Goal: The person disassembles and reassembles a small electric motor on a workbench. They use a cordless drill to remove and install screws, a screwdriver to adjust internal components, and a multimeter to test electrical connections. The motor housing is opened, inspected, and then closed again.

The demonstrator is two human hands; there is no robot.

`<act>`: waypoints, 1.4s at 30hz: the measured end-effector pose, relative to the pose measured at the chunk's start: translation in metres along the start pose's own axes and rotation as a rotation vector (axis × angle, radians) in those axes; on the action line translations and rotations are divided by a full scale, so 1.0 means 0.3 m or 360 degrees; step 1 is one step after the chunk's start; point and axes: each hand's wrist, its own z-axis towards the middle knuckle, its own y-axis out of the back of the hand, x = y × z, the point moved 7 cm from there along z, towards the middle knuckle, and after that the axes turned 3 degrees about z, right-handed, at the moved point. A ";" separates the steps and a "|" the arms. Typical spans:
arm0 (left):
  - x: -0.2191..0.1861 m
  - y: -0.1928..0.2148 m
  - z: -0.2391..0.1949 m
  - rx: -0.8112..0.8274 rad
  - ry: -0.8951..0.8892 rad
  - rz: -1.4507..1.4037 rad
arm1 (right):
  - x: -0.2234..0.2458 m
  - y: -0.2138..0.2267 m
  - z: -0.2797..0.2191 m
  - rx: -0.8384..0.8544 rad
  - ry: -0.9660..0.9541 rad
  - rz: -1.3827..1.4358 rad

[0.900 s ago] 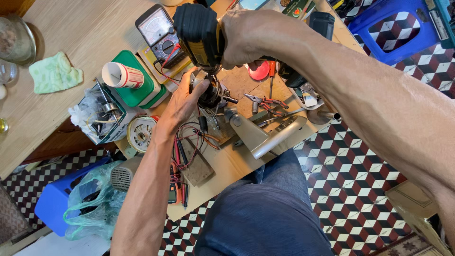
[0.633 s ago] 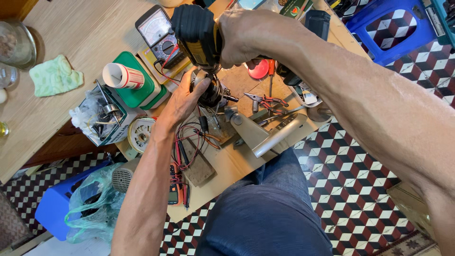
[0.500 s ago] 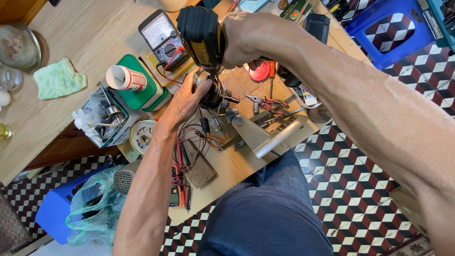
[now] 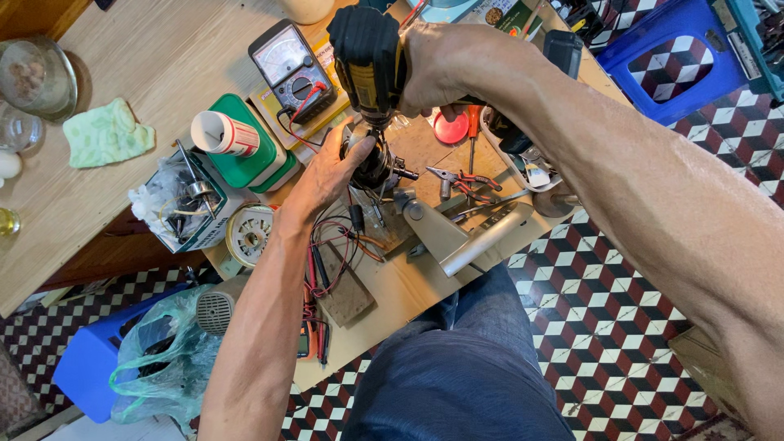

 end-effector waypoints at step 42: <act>0.050 -0.005 0.038 -0.0040 -0.0041 0.0086 | -0.030 0.010 0.085 0.0123 0.0307 -0.0165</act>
